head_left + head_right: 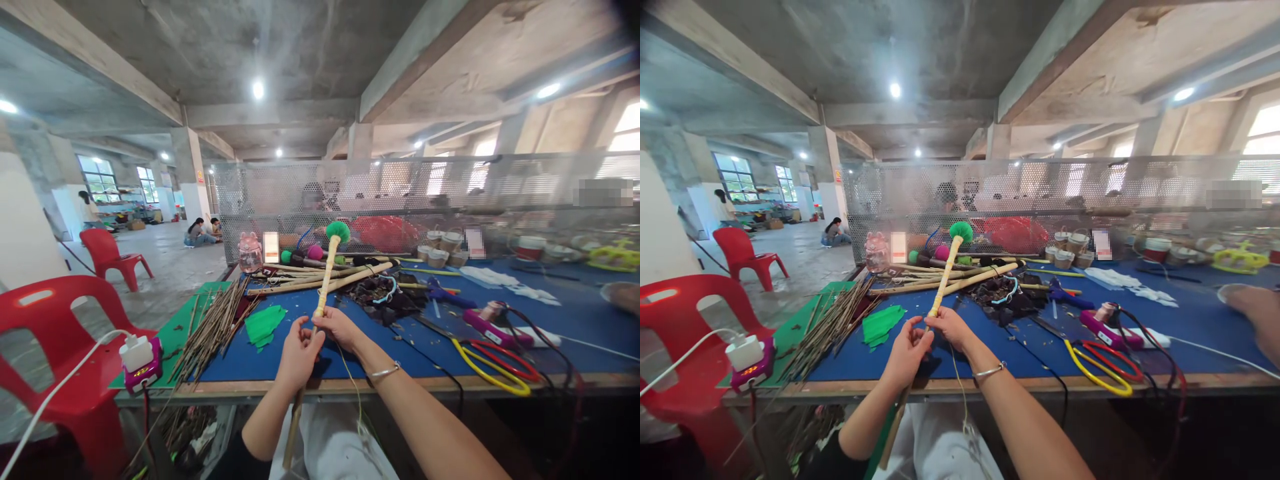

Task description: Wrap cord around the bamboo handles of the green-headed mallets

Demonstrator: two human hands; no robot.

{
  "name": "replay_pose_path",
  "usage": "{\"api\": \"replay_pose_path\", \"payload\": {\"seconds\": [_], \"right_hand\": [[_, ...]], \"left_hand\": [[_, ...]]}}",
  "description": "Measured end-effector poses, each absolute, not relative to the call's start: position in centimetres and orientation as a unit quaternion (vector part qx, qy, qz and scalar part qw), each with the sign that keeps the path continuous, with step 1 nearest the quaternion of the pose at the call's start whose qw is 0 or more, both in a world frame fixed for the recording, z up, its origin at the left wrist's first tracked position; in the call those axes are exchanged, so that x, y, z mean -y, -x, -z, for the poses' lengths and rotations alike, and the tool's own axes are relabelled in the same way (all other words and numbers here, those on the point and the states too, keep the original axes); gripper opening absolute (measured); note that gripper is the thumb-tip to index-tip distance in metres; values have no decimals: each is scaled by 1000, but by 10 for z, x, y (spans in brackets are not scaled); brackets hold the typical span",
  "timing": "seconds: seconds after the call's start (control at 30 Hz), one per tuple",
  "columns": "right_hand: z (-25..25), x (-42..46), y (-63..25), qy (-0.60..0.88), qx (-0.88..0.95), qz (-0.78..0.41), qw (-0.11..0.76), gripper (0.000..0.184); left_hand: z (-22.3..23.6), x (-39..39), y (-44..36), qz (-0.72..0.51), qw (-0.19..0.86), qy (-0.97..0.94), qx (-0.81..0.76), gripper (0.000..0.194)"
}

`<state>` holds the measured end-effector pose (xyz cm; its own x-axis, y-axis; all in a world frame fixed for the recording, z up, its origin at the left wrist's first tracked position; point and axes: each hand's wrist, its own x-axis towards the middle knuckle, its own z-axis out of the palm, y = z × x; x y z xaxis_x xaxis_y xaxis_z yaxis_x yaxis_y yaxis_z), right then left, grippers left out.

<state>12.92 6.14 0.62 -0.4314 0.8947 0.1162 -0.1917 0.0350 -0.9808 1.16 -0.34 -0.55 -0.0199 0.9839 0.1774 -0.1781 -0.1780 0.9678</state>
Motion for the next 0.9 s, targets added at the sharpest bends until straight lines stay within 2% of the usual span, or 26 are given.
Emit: {"api": "replay_pose_path", "payload": {"seconds": [0.13, 0.27, 0.33, 0.37, 0.43, 0.53, 0.57, 0.73, 0.9], "right_hand": [[-30, -60, -127, 332, 569, -619, 428, 31], [-79, -67, -128, 275, 523, -673, 445, 34], [-96, -72, -125, 261, 492, -700, 448, 34], [-101, -73, -123, 267, 476, -708, 447, 33], [-101, -74, -115, 294, 446, -719, 444, 32], [-87, -70, -102, 331, 421, -719, 442, 30], [-82, -67, -98, 338, 420, -717, 441, 29], [-68, -52, -92, 340, 444, -709, 430, 30], [-67, -33, -94, 301, 469, -707, 434, 33]], "left_hand": [[0, -3, -1, -670, 515, -378, -378, 43], [-7, 6, 5, -716, 565, -217, -349, 31], [-5, 25, -3, -712, 567, -238, -340, 29], [-3, 37, -11, -671, 592, -305, -327, 29], [3, 61, -31, -520, 661, -446, -307, 30], [8, 81, -62, -451, 709, -493, -225, 62], [8, 83, -71, -449, 731, -479, -185, 65], [1, 70, -87, -435, 807, -382, -117, 55], [-11, 54, -83, -529, 785, -277, -167, 49]]}}
